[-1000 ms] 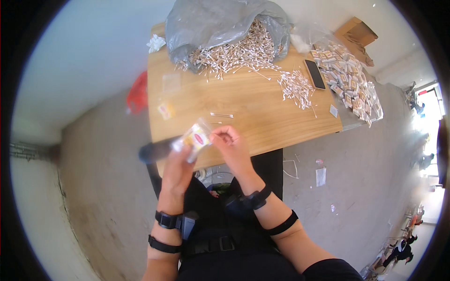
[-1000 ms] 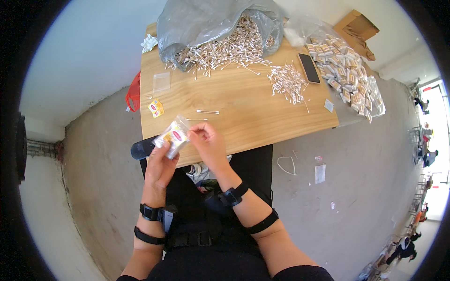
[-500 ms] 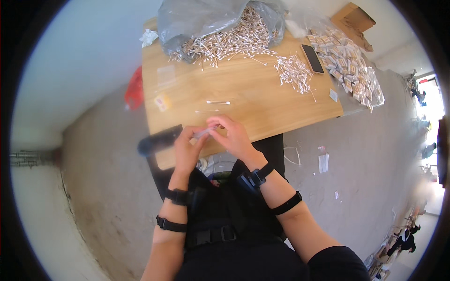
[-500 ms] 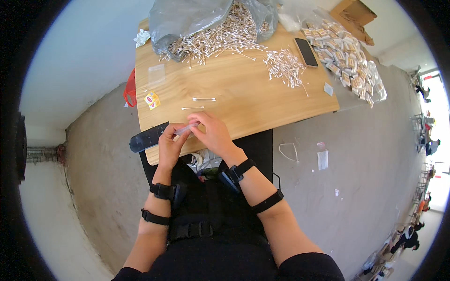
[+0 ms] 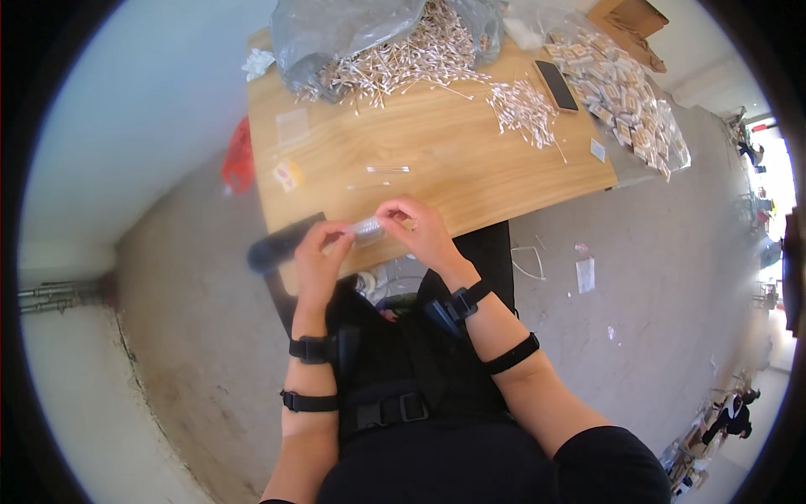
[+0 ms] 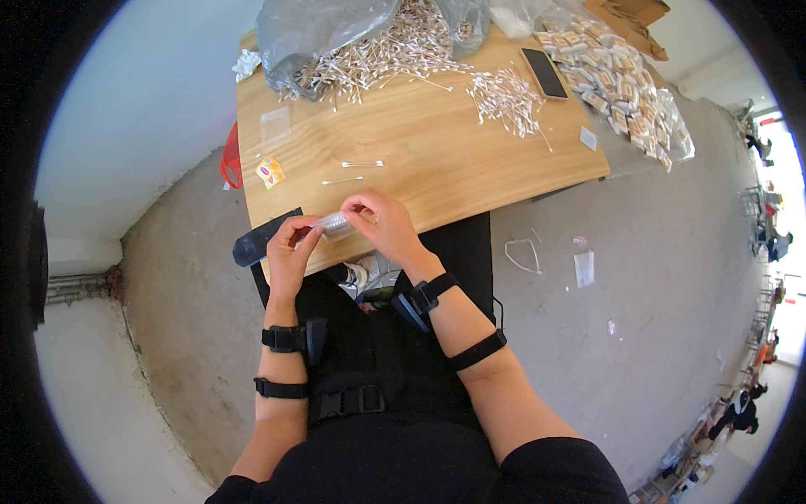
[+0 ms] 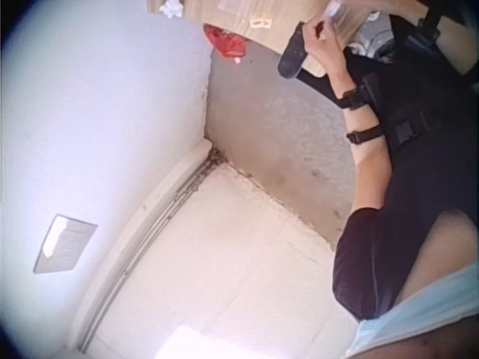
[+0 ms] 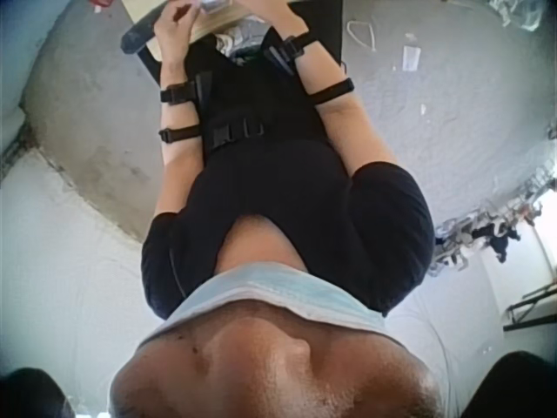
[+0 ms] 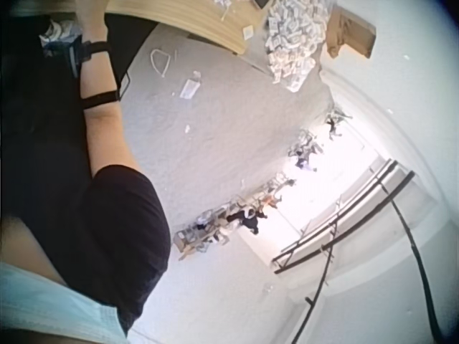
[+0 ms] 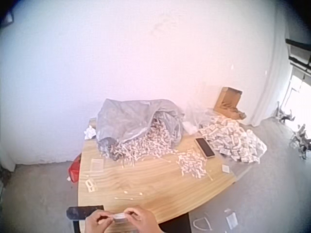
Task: Sorting, arranging, and packaging cotton swabs into plastic bags.
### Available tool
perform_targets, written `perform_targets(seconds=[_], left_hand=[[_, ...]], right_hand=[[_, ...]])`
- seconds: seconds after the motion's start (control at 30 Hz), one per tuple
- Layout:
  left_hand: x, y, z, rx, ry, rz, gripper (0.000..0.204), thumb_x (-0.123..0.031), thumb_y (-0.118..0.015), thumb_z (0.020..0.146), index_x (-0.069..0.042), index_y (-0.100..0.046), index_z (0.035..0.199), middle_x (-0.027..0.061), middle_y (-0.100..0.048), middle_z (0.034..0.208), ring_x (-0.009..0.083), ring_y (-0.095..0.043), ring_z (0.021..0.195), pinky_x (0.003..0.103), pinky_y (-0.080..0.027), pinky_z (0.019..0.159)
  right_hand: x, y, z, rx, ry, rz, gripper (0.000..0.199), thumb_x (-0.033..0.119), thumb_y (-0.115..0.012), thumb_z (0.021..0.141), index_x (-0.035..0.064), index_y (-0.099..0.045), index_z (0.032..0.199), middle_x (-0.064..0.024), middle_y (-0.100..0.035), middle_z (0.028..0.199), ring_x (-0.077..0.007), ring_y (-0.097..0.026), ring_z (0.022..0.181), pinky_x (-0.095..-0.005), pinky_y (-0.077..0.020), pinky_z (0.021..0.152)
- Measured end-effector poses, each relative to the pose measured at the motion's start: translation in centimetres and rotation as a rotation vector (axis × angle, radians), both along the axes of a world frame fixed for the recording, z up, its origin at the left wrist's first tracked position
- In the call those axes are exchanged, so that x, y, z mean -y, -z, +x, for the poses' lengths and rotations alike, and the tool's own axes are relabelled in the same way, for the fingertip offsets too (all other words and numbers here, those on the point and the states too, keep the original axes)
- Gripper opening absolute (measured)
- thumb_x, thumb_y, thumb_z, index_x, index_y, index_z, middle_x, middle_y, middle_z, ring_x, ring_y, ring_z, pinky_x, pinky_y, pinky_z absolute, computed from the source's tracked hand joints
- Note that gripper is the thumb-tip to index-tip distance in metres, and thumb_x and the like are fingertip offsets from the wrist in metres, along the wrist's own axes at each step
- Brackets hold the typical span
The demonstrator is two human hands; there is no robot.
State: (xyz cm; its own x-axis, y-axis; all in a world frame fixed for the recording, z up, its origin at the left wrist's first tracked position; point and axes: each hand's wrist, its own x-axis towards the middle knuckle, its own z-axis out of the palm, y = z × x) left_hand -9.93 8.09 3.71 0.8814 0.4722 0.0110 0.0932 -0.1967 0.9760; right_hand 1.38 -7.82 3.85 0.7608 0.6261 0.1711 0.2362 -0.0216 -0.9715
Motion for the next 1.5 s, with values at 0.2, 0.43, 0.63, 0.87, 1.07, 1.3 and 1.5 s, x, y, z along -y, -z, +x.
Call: perform_targets(seconds=[0.2,0.43,0.63,0.87,1.07,1.3,1.5], left_hand=[[-0.3,0.6,0.0,0.011,-0.006,-0.054,0.013,-0.003,-0.065,0.086,0.001,-0.064,0.098,0.0031,-0.065,0.095,0.0082,-0.058,0.087,0.023,-0.046,0.081],[0.2,0.5,0.2,-0.017,-0.003,0.118,0.017,-0.005,-0.067,0.085,0.000,-0.063,0.100,0.0037,-0.065,0.095,0.0089,-0.058,0.087,0.023,-0.046,0.082],[0.1,0.0,0.1,-0.015,-0.002,0.120,0.014,-0.006,-0.067,0.085,0.001,-0.064,0.097,0.0036,-0.065,0.094,0.0093,-0.059,0.086,0.024,-0.047,0.082],[-0.1,-0.2,0.0,-0.023,0.004,0.104,0.012,-0.005,-0.068,0.084,0.001,-0.066,0.094,0.0037,-0.066,0.094,0.0092,-0.059,0.086,0.024,-0.047,0.082],[-0.3,0.1,-0.1,0.003,0.037,0.126,0.011,-0.004,-0.067,0.084,0.001,-0.066,0.093,0.0039,-0.065,0.092,0.0094,-0.058,0.086,0.024,-0.046,0.082],[0.5,-0.5,0.2,0.010,0.027,0.204,0.007,-0.003,-0.066,0.084,0.001,-0.065,0.089,0.0041,-0.065,0.090,0.0104,-0.058,0.085,0.025,-0.046,0.082],[0.7,-1.4,0.3,0.049,0.025,0.305,0.008,-0.004,-0.068,0.081,0.001,-0.065,0.086,0.0070,-0.065,0.089,0.0149,-0.060,0.085,0.027,-0.046,0.080]], right_hand=[[0.2,0.0,0.2,-0.073,-0.031,0.001,0.011,0.009,-0.065,0.083,0.0024,-0.063,0.092,-0.0083,-0.063,0.087,-0.0186,-0.062,0.082,-0.0299,-0.0488,0.075],[-0.3,-0.6,-0.3,0.001,-0.035,-0.031,0.011,0.008,-0.064,0.083,0.0022,-0.063,0.092,-0.0086,-0.063,0.086,-0.0191,-0.063,0.081,-0.0302,-0.0490,0.075],[-0.1,-0.4,-0.2,-0.009,-0.043,-0.019,0.010,0.008,-0.063,0.084,0.0014,-0.063,0.091,-0.0103,-0.064,0.086,-0.0197,-0.064,0.082,-0.0296,-0.0496,0.073],[0.1,-0.7,-0.1,0.008,-0.055,-0.044,0.011,0.009,-0.064,0.084,0.0009,-0.063,0.090,-0.0110,-0.063,0.085,-0.0204,-0.064,0.080,-0.0300,-0.0502,0.073],[0.1,-0.5,-0.2,0.025,-0.039,-0.035,0.010,0.009,-0.064,0.082,0.0018,-0.063,0.088,-0.0110,-0.062,0.083,-0.0211,-0.063,0.078,-0.0303,-0.0492,0.071],[-0.8,0.3,-0.6,0.194,-0.040,-0.003,0.008,0.011,-0.065,0.081,0.0050,-0.063,0.086,-0.0101,-0.060,0.079,-0.0238,-0.061,0.076,-0.0326,-0.0483,0.068],[-0.9,-0.4,-0.8,0.161,-0.071,-0.060,0.007,0.009,-0.065,0.082,0.0063,-0.065,0.089,-0.0082,-0.061,0.086,-0.0212,-0.061,0.079,-0.0303,-0.0489,0.070]])
